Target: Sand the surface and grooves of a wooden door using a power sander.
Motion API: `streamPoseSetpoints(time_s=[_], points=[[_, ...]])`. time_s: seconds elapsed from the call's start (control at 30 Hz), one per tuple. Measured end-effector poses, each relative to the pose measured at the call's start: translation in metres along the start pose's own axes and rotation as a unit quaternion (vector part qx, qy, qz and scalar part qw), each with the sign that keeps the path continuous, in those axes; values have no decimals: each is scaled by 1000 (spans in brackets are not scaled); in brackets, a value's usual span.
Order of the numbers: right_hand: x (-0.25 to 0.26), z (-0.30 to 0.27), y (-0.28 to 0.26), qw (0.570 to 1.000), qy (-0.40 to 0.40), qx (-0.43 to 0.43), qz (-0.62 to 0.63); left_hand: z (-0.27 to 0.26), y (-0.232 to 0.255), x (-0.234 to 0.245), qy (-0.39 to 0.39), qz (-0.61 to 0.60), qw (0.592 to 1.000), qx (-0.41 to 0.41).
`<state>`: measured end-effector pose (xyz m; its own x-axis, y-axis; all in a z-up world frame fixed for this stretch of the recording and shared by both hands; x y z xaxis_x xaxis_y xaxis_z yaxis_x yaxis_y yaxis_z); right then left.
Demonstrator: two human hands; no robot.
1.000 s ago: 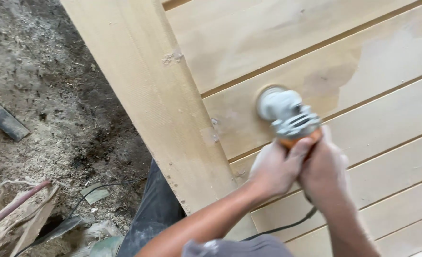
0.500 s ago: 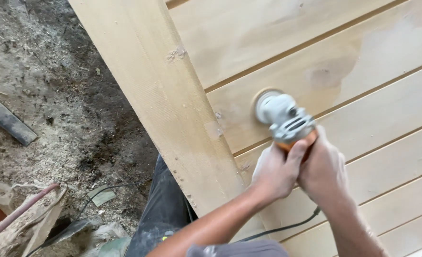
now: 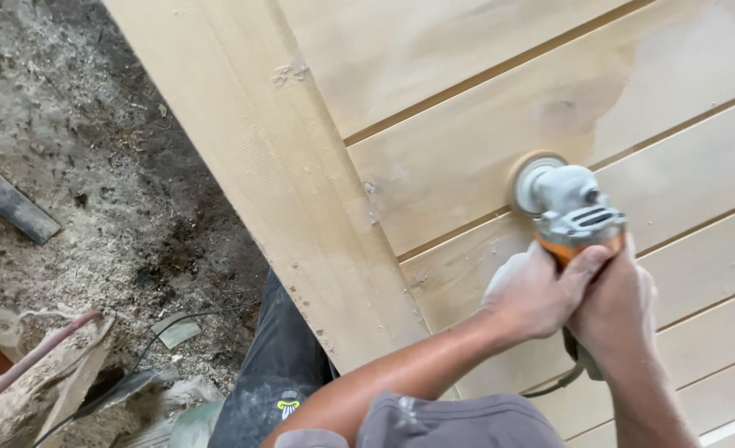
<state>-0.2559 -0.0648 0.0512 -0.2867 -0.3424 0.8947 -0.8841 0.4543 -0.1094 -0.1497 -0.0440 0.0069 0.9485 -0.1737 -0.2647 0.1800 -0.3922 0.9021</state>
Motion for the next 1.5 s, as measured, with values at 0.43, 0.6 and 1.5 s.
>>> streamPoseSetpoints(time_s=[0.43,0.6,1.5], points=[[-21,-28,-17,977,-147,151,-41,-72,-61,-6,183,-171,965,-80],[-12,-9,-3,985,-98,141,-6,-46,-61,-22,158,-135,975,-78],[30,80,4,999,-24,36,-27,71,11,-23,45,-15,998,-28]])
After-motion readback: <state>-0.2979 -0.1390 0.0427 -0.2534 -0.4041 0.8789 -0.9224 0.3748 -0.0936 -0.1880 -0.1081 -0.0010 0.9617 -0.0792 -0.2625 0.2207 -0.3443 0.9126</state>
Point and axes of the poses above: each hand's wrist, its own z-axis towards the middle knuckle, its own x-axis out of the back of the hand, y = z × x, the point moved 1 cm from there along z, towards the middle knuckle, and after that the axes turned 13 degrees about -x, right-handed, at the moved point
